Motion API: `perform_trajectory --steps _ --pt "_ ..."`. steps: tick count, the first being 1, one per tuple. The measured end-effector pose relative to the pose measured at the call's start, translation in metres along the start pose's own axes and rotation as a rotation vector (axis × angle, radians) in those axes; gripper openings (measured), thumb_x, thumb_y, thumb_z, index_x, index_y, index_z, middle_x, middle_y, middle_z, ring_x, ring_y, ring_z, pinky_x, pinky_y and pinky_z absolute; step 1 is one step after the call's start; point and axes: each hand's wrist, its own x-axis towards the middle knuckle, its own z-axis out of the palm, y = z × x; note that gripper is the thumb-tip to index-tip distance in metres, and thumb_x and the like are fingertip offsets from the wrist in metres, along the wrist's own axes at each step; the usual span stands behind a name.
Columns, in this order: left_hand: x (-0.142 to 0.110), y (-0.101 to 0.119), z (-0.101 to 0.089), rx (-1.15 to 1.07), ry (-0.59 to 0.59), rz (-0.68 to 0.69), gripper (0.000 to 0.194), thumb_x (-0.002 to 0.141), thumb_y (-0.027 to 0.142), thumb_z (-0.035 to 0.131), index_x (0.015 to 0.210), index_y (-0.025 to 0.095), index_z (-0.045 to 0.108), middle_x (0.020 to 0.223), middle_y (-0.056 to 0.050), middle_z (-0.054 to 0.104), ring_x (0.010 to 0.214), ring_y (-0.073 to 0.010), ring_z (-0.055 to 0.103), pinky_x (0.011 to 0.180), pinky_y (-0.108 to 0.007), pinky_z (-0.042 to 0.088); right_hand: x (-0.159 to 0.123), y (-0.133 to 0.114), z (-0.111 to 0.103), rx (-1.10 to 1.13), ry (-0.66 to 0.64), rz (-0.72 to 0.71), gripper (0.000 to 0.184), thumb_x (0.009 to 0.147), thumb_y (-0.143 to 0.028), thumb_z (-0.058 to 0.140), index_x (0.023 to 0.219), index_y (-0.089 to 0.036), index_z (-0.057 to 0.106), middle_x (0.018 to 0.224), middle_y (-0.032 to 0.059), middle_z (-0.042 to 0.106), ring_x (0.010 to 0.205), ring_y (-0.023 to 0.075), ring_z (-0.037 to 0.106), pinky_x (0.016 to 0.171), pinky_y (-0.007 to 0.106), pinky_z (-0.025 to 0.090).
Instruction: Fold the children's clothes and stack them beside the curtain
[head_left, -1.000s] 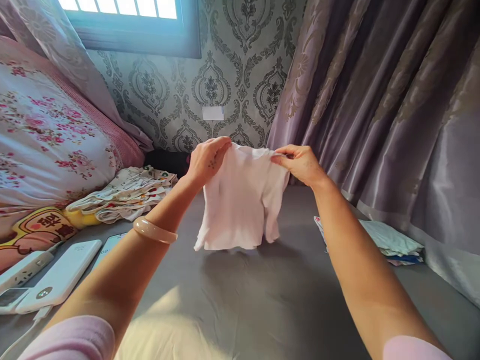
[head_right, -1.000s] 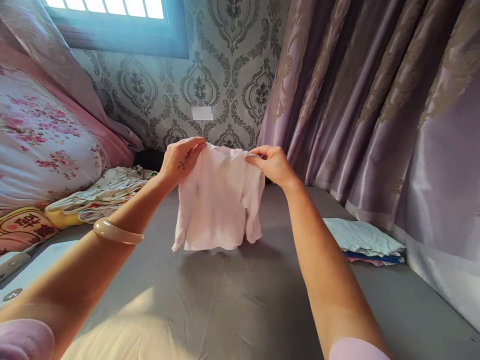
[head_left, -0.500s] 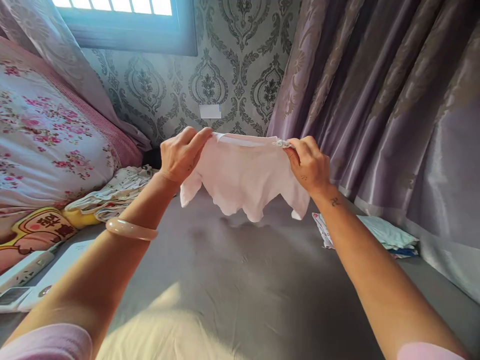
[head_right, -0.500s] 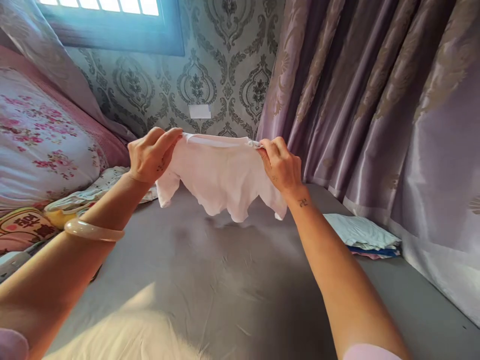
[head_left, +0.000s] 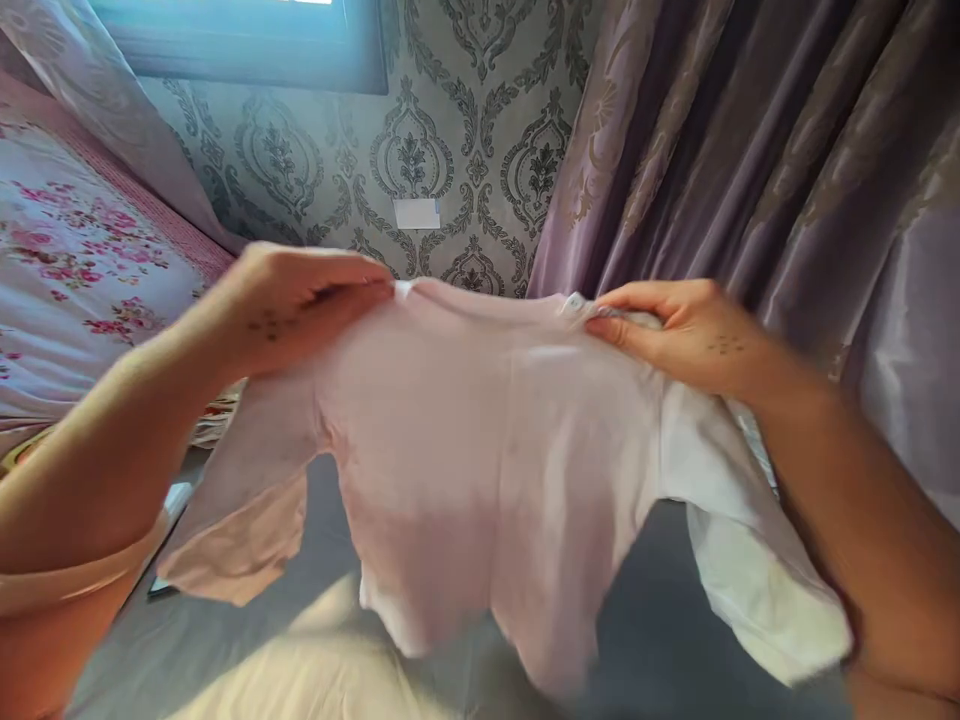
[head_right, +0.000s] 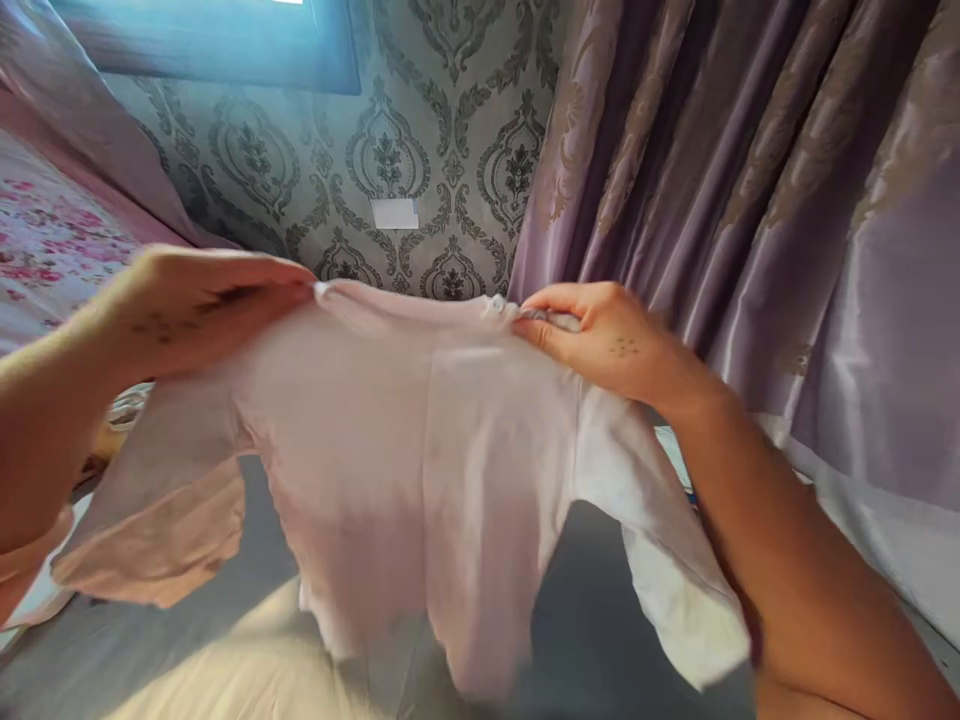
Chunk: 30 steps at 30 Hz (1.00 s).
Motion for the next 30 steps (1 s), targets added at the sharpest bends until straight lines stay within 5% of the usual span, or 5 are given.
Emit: perform_trajectory --steps 6,9,12,21,30 --pt "-0.044 -0.05 0.128 -0.247 -0.552 -0.104 0.04 0.091 0.046 0.041 0.095 0.02 0.071 0.087 -0.003 0.072 0.077 -0.0171 0.064 0.068 -0.023 0.046 -0.017 0.068 0.106 0.068 -0.399 0.185 0.027 0.088 -0.042 0.057 0.094 -0.022 0.073 0.091 0.0027 0.074 0.084 0.0211 0.066 0.072 0.029 0.048" --pt "-0.079 -0.057 0.191 -0.193 -0.696 -0.253 0.041 0.093 0.044 0.036 0.099 0.022 0.069 0.094 -0.005 0.072 0.084 -0.0207 0.065 0.069 -0.025 0.045 -0.04 0.1 0.165 0.003 -0.504 0.303 0.025 0.087 -0.038 0.056 0.098 -0.022 0.073 0.098 0.0052 0.074 0.091 0.0223 0.065 0.078 0.029 0.046" --pt "-0.101 -0.054 0.23 -0.123 -0.788 -0.348 0.04 0.094 0.041 0.032 0.106 0.023 0.066 0.1 -0.006 0.072 0.09 -0.022 0.066 0.069 -0.026 0.045 -0.058 0.121 0.204 0.015 -0.562 0.374 0.027 0.089 -0.039 0.052 0.1 -0.022 0.071 0.099 0.005 0.073 0.092 0.0216 0.065 0.078 0.027 0.046" --pt "-0.102 -0.06 0.257 -0.022 -0.854 -0.405 0.039 0.096 0.04 0.028 0.11 0.025 0.062 0.101 -0.009 0.07 0.091 -0.0246 0.067 0.071 -0.029 0.044 -0.054 0.152 0.232 0.037 -0.642 0.351 0.03 0.091 -0.042 0.049 0.104 -0.023 0.069 0.096 0.0042 0.071 0.091 0.0216 0.064 0.076 0.027 0.044" --pt "-0.057 -0.09 0.288 0.041 -0.776 -0.428 0.036 0.097 0.039 0.031 0.111 0.025 0.061 0.106 -0.01 0.07 0.097 -0.0262 0.066 0.074 -0.031 0.044 -0.004 0.175 0.241 -0.05 -0.599 0.414 0.028 0.093 -0.038 0.049 0.106 -0.023 0.067 0.102 0.0055 0.07 0.096 0.0216 0.063 0.078 0.026 0.043"
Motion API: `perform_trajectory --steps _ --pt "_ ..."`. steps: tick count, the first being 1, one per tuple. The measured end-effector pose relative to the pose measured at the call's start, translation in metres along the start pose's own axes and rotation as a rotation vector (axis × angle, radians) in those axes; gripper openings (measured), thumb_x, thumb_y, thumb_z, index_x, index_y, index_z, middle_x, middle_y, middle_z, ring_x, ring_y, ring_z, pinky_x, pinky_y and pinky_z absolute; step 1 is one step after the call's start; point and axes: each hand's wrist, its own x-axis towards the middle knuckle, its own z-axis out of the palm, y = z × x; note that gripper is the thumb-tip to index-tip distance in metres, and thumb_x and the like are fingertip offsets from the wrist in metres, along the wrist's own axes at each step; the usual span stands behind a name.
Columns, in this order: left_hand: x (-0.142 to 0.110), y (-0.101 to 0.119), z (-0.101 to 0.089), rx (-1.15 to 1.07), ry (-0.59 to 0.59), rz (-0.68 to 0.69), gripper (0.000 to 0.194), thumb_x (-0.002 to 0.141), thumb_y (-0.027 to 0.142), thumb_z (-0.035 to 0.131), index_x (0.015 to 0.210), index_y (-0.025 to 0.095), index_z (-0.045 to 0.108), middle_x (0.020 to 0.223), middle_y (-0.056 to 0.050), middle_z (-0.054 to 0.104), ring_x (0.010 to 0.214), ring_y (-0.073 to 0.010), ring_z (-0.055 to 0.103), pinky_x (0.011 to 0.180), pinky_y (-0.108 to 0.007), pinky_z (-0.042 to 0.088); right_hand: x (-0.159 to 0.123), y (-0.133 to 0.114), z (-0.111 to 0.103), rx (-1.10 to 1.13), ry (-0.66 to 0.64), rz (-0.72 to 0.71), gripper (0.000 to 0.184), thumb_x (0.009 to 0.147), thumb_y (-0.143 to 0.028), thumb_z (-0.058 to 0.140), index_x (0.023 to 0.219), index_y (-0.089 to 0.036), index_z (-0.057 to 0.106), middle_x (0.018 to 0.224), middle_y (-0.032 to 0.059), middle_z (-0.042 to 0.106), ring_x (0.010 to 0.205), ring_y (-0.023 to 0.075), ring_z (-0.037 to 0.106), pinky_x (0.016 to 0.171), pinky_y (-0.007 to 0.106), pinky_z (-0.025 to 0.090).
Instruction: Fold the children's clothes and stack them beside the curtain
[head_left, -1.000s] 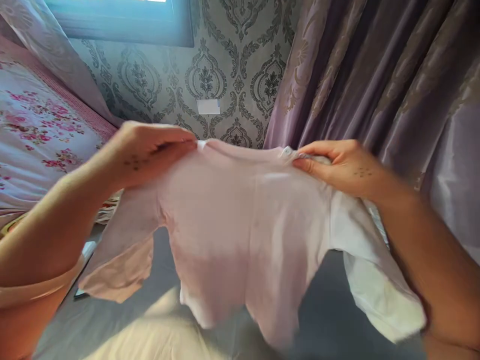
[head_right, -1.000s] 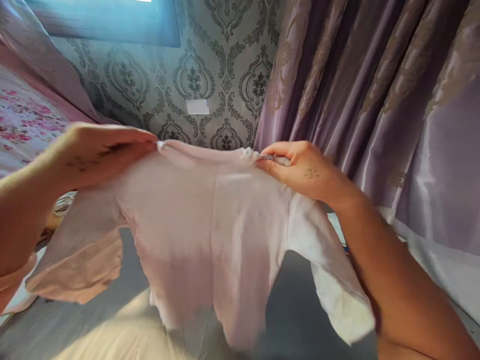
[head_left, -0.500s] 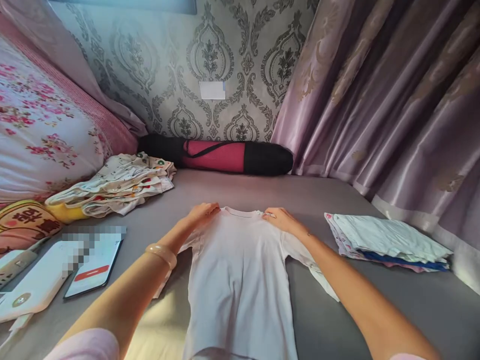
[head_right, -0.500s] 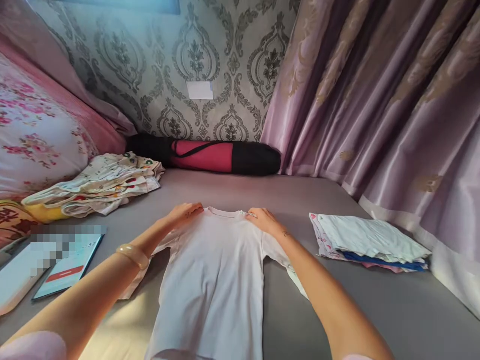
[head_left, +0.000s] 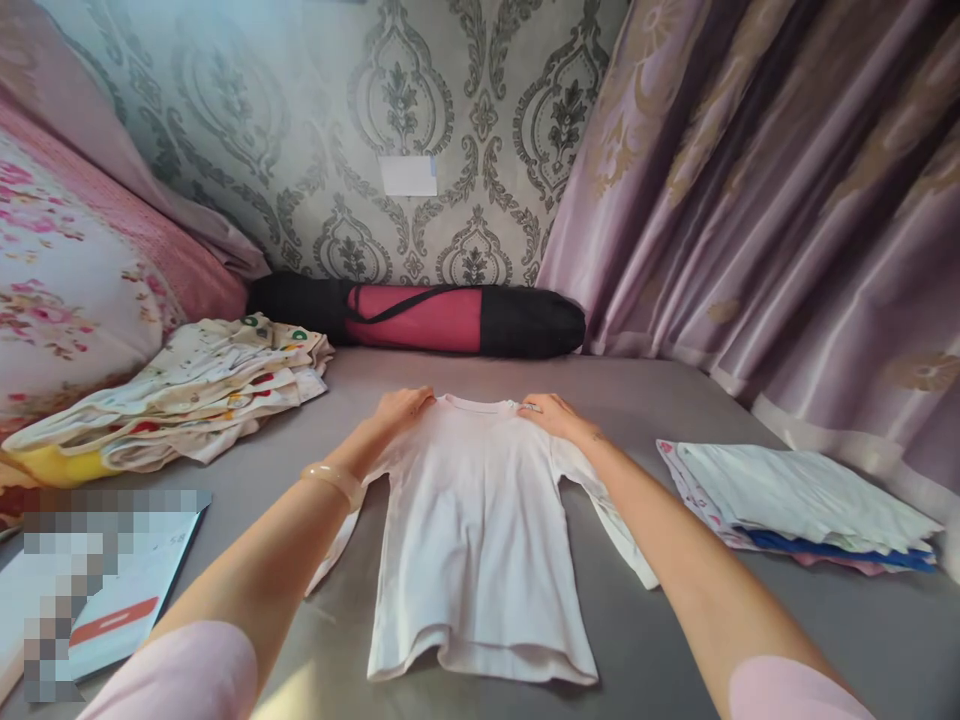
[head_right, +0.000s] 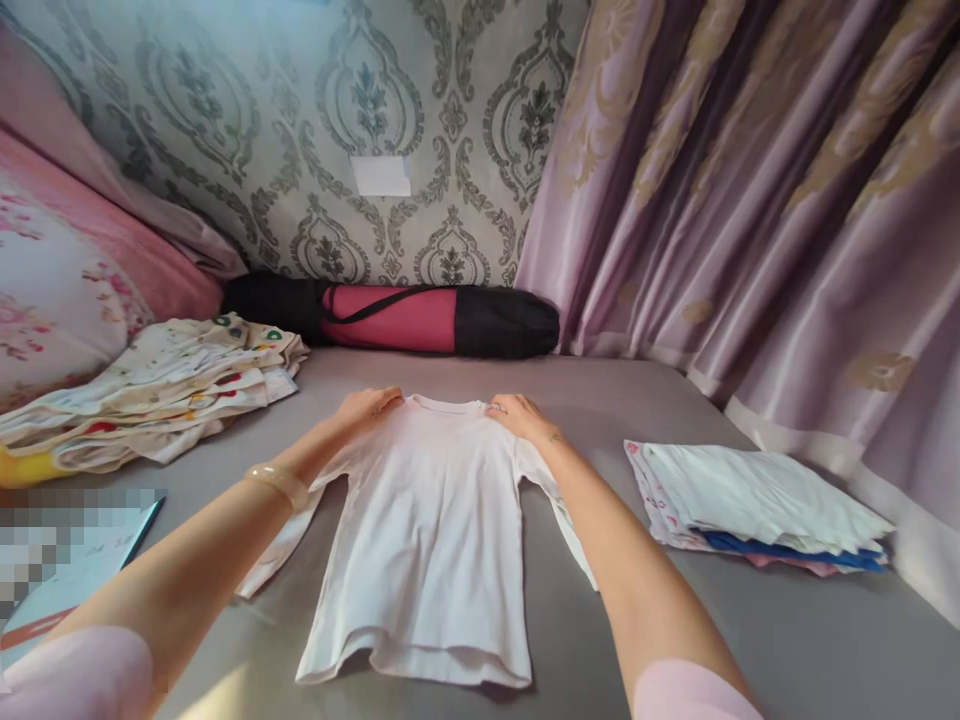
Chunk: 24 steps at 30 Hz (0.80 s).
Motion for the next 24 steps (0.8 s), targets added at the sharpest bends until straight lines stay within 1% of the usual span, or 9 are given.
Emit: perform_trajectory --steps 2,4,7,10,13,15,18,21,24 --pt "0.013 0.0 0.002 -0.007 0.026 -0.015 0.036 0.097 0.038 0.031 0.11 0.024 0.061 0.105 -0.011 0.07 0.097 -0.0265 0.065 0.074 -0.031 0.044 0.01 0.003 0.002 -0.043 0.053 0.004 0.028 0.094 -0.037 0.047 0.107 -0.022 0.067 0.105 0.0067 0.069 0.099 0.022 0.062 0.08 0.027 0.043" --pt "0.021 0.0 0.007 -0.027 0.04 -0.022 0.033 0.096 0.035 0.035 0.106 0.022 0.063 0.103 -0.011 0.07 0.095 -0.0262 0.065 0.073 -0.03 0.044 0.019 0.007 0.008 -0.087 0.081 0.008 0.026 0.095 -0.035 0.047 0.107 -0.021 0.066 0.109 0.0083 0.067 0.101 0.0219 0.061 0.082 0.028 0.042" --pt "0.026 0.001 0.017 -0.077 0.054 -0.019 0.027 0.092 0.03 0.04 0.095 0.019 0.065 0.098 -0.01 0.07 0.09 -0.0238 0.065 0.071 -0.029 0.044 0.029 0.013 0.023 -0.092 0.076 0.005 0.027 0.094 -0.03 0.05 0.112 -0.017 0.065 0.114 0.0103 0.064 0.104 0.0206 0.06 0.087 0.027 0.041" --pt "0.031 0.005 0.025 -0.127 0.075 -0.033 0.032 0.094 0.034 0.037 0.089 0.017 0.065 0.093 -0.009 0.069 0.087 -0.0217 0.063 0.072 -0.029 0.044 0.037 0.013 0.033 -0.061 0.081 -0.03 0.033 0.095 -0.031 0.049 0.121 -0.016 0.061 0.118 0.0113 0.062 0.11 0.0208 0.057 0.093 0.028 0.039" --pt "0.035 0.011 0.03 -0.157 0.075 -0.061 0.036 0.093 0.042 0.039 0.091 0.017 0.065 0.091 -0.009 0.069 0.086 -0.0209 0.062 0.073 -0.029 0.045 0.042 0.009 0.039 -0.088 0.106 -0.03 0.033 0.097 -0.033 0.044 0.12 -0.017 0.062 0.118 0.0116 0.062 0.112 0.0224 0.056 0.094 0.03 0.038" --pt "0.037 0.014 0.031 -0.166 0.073 -0.082 0.035 0.093 0.043 0.041 0.096 0.017 0.064 0.095 -0.01 0.069 0.088 -0.0217 0.063 0.073 -0.029 0.045 0.043 0.005 0.042 -0.117 0.129 -0.012 0.032 0.099 -0.033 0.042 0.115 -0.018 0.064 0.115 0.0115 0.063 0.11 0.0227 0.057 0.093 0.031 0.039" --pt "0.036 0.018 0.031 -0.142 0.098 -0.114 0.036 0.096 0.043 0.037 0.102 0.016 0.061 0.104 -0.013 0.068 0.097 -0.0247 0.062 0.076 -0.03 0.044 0.043 0.001 0.046 -0.148 0.178 0.014 0.031 0.1 -0.032 0.039 0.113 -0.017 0.063 0.114 0.0119 0.062 0.108 0.0226 0.057 0.091 0.03 0.039" --pt "0.034 0.018 0.032 -0.053 0.141 -0.087 0.035 0.098 0.041 0.034 0.105 0.017 0.058 0.11 -0.014 0.065 0.105 -0.0265 0.059 0.082 -0.032 0.043 0.041 0.0 0.049 -0.178 0.224 0.012 0.031 0.1 -0.031 0.038 0.113 -0.017 0.062 0.115 0.0126 0.061 0.108 0.0237 0.056 0.091 0.031 0.039" --pt "0.035 0.016 0.036 0.023 0.129 -0.044 0.036 0.099 0.041 0.032 0.106 0.016 0.056 0.111 -0.016 0.064 0.108 -0.0282 0.058 0.084 -0.034 0.042 0.039 0.001 0.053 -0.204 0.233 -0.003 0.03 0.1 -0.031 0.039 0.114 -0.018 0.061 0.115 0.0125 0.06 0.11 0.0243 0.055 0.093 0.032 0.038"
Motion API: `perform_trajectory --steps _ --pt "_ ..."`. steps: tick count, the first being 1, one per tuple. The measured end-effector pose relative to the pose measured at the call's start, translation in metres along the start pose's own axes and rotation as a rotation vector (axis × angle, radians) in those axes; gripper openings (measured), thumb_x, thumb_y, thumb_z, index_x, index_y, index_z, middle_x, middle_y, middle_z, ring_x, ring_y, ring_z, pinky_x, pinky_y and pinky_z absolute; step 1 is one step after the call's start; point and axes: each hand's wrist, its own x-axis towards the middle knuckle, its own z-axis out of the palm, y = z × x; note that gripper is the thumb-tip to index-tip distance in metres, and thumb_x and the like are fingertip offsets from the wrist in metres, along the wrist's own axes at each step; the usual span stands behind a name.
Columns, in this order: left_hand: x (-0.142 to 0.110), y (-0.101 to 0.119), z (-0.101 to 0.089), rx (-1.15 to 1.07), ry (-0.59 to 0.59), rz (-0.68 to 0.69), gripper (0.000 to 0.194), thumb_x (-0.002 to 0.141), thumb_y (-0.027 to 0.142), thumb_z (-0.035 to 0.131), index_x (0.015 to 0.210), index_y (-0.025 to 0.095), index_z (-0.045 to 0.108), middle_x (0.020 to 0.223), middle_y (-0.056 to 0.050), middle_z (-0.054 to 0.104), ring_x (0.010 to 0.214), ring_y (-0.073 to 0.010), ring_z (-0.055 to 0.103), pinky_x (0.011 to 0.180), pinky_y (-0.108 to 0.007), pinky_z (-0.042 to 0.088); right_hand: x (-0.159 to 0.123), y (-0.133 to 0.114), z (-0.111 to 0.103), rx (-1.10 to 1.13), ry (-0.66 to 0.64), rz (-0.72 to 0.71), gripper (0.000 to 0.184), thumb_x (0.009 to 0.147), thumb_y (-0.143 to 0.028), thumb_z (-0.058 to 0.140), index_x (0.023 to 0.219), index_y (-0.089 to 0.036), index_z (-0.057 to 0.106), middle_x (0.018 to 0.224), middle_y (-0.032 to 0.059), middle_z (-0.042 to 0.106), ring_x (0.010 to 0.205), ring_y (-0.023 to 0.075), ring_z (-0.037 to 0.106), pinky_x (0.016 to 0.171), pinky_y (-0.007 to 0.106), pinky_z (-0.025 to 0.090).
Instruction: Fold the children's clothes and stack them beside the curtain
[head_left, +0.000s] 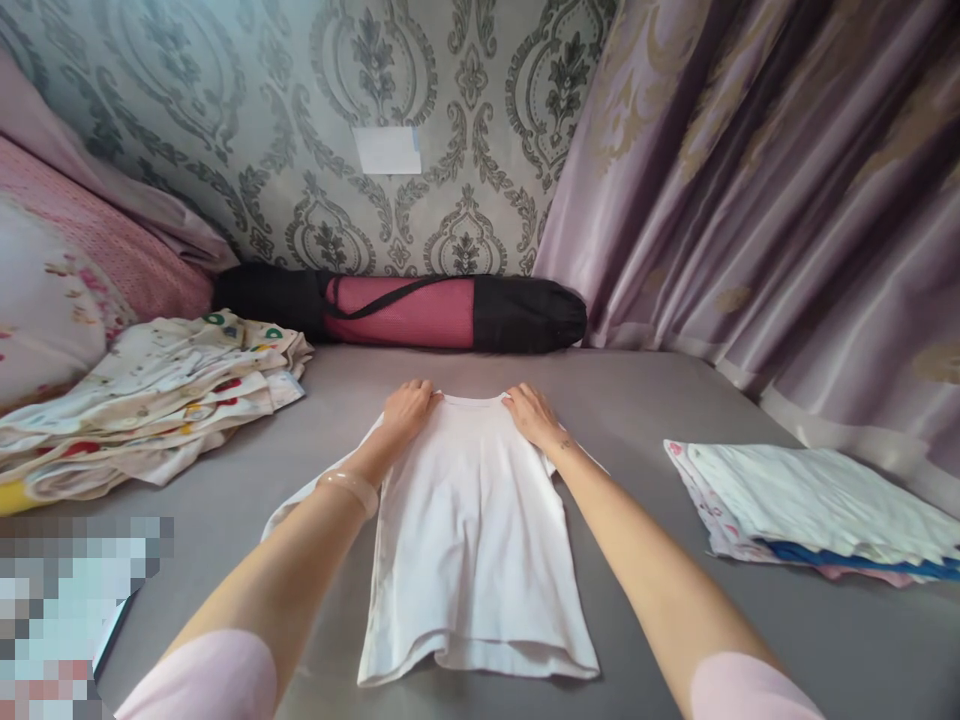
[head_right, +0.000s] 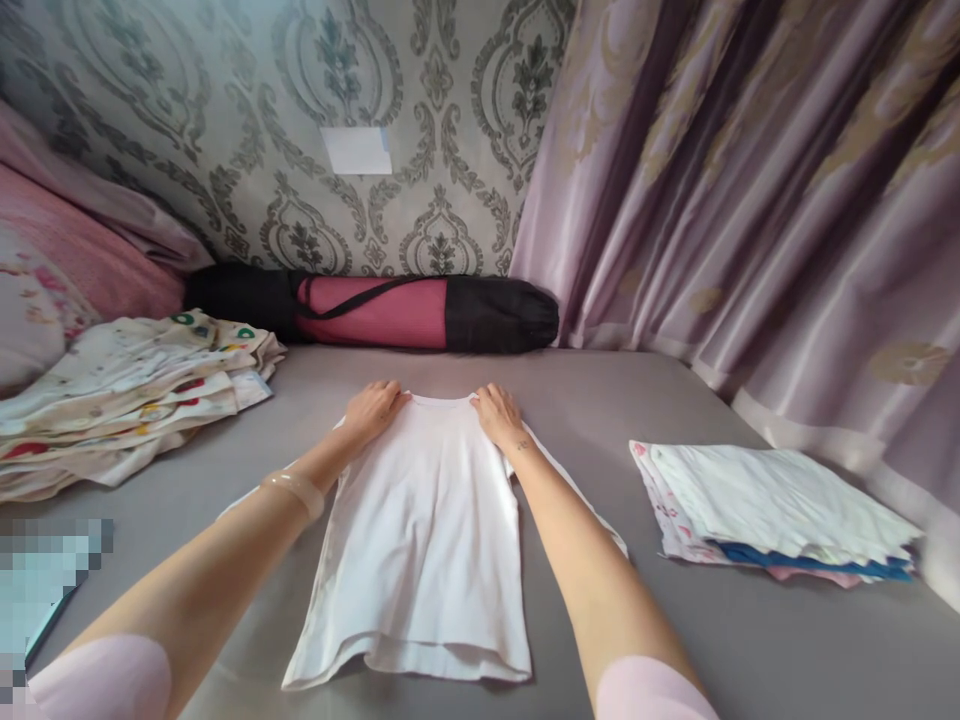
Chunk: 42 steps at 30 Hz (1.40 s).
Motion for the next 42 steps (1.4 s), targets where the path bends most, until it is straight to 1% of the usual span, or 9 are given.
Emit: perform_trajectory --steps 5,10,14,20,23,27,35,37,42 --pt "0.001 0.0 0.004 0.039 -0.066 -0.016 0.038 0.1 0.042 0.028 0.112 0.015 0.052 0.111 -0.016 0.064 0.105 -0.0282 0.059 0.084 -0.035 0.042 0.004 -0.002 0.002 0.105 -0.02 0.039 0.03 0.099 -0.031 0.041 0.117 -0.017 0.06 0.121 0.015 0.058 0.117 0.0267 0.051 0.1 0.037 0.036" --pt "-0.005 0.019 -0.009 0.146 -0.003 -0.04 0.034 0.097 0.032 0.035 0.115 0.012 0.054 0.119 -0.022 0.056 0.114 -0.034 0.052 0.092 -0.044 0.038 0.004 0.017 -0.031 0.356 -0.111 0.118 0.028 0.099 -0.029 0.042 0.115 -0.018 0.061 0.12 0.01 0.064 0.112 0.018 0.057 0.096 0.027 0.041" --pt "-0.014 0.044 -0.017 0.094 0.064 0.06 0.034 0.095 0.025 0.036 0.123 0.012 0.052 0.122 -0.02 0.055 0.115 -0.033 0.05 0.094 -0.046 0.039 -0.039 0.051 -0.065 0.47 -0.118 0.393 0.027 0.099 -0.029 0.04 0.102 -0.017 0.064 0.102 0.0071 0.069 0.089 0.0141 0.064 0.076 0.022 0.048" --pt "-0.009 0.1 0.0 -0.187 -0.028 0.354 0.032 0.089 0.016 0.044 0.117 0.016 0.058 0.12 -0.013 0.06 0.114 -0.0275 0.055 0.096 -0.041 0.043 -0.131 0.081 -0.085 0.454 -0.276 0.665 0.025 0.092 -0.03 0.053 0.073 -0.015 0.06 0.063 0.003 0.062 0.051 0.0102 0.055 0.05 0.021 0.045" --pt "-0.002 0.131 0.018 -0.251 -0.015 0.408 0.031 0.087 0.011 0.045 0.113 0.016 0.061 0.116 -0.011 0.063 0.112 -0.0221 0.057 0.098 -0.034 0.044 -0.166 0.081 -0.091 0.464 -0.377 0.656 0.026 0.087 -0.041 0.061 0.078 -0.016 0.061 0.061 0.0005 0.061 0.051 0.0107 0.054 0.048 0.02 0.041" --pt "-0.001 0.156 0.043 -0.298 0.038 0.413 0.036 0.082 0.005 0.043 0.113 0.013 0.059 0.113 -0.013 0.063 0.112 -0.0232 0.057 0.099 -0.036 0.045 -0.196 0.074 -0.097 0.422 -0.411 0.545 0.036 0.074 -0.04 0.074 0.097 -0.019 0.057 0.074 -0.002 0.065 0.057 0.0105 0.055 0.049 0.019 0.036" --pt "-0.007 0.155 0.07 -0.369 0.17 0.384 0.049 0.077 0.001 0.039 0.123 0.01 0.05 0.124 -0.018 0.056 0.118 -0.0261 0.052 0.103 -0.043 0.042 -0.191 0.082 -0.103 0.33 -0.441 0.424 0.036 0.07 -0.021 0.07 0.102 -0.021 0.053 0.092 -0.0011 0.064 0.076 0.0143 0.057 0.059 0.021 0.036" --pt "-0.007 0.154 0.072 -0.384 0.188 0.384 0.051 0.076 0.001 0.039 0.126 0.012 0.049 0.126 -0.016 0.055 0.12 -0.0256 0.051 0.104 -0.044 0.041 -0.184 0.084 -0.114 0.188 -0.361 0.369 0.03 0.076 -0.016 0.062 0.104 -0.022 0.054 0.096 0.0002 0.064 0.08 0.0156 0.057 0.062 0.022 0.036" --pt "-0.008 0.156 0.071 -0.403 0.2 0.367 0.043 0.086 0.007 0.035 0.127 0.013 0.048 0.132 -0.016 0.053 0.124 -0.0243 0.049 0.107 -0.042 0.039 -0.175 0.092 -0.13 -0.458 0.128 0.142 0.032 0.089 -0.004 0.038 0.112 -0.018 0.055 0.107 0.0123 0.059 0.097 0.0245 0.051 0.082 0.034 0.033"
